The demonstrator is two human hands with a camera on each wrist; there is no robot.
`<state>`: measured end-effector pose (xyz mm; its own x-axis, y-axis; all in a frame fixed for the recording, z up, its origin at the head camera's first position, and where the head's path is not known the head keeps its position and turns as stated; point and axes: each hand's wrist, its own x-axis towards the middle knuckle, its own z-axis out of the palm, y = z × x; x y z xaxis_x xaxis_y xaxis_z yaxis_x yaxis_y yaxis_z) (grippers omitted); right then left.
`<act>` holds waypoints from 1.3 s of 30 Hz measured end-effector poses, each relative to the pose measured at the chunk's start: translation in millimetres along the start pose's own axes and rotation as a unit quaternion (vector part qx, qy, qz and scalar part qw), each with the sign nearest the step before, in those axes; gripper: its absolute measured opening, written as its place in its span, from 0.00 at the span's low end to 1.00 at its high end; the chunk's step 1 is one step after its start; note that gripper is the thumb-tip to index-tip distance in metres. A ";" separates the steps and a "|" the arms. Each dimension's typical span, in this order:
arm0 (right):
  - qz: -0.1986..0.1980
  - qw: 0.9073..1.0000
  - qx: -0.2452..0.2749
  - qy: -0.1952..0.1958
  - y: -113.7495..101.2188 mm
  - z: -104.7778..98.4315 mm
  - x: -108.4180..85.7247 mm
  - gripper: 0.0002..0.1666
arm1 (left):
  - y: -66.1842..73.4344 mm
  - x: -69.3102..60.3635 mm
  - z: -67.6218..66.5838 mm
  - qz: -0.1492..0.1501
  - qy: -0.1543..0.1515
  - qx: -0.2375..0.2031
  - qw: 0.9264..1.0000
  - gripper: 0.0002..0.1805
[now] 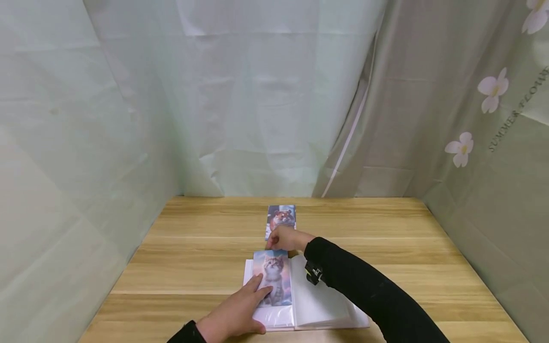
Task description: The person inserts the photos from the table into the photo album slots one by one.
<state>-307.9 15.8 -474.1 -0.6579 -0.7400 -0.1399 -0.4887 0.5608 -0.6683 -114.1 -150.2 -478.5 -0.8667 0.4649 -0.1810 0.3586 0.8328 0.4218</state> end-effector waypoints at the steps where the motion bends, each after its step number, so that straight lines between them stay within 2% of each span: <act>1: 0.004 1.000 0.003 0.000 -0.1 0.2 -0.1 0.07 | 0.0 0.1 0.1 -0.001 -0.001 0.000 1.000 0.47; 7: 0.022 1.000 0.003 -0.006 -0.4 3.7 -1.1 0.09 | 1.3 0.6 -1.3 -0.010 -0.011 -0.006 1.000 0.47; 14: 0.014 1.000 0.006 -0.019 0.4 8.4 -0.3 0.09 | 1.3 -0.2 -1.2 -0.007 -0.011 -0.006 1.000 0.47; 32: 0.058 0.996 0.026 -0.062 -12.2 6.0 -10.3 0.11 | 0.5 0.5 -0.9 0.002 -0.010 -0.003 1.000 0.47; 39: 0.047 0.996 0.016 -0.075 -13.6 6.4 -10.1 0.10 | 0.7 2.3 -1.1 -0.008 -0.019 -0.014 1.000 0.47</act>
<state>-290.9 13.2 -468.3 -0.6056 -0.7334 -0.3087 -0.4089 0.6196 -0.6700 -116.3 -148.9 -477.6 -0.8582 0.4630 -0.2217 0.3340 0.8316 0.4438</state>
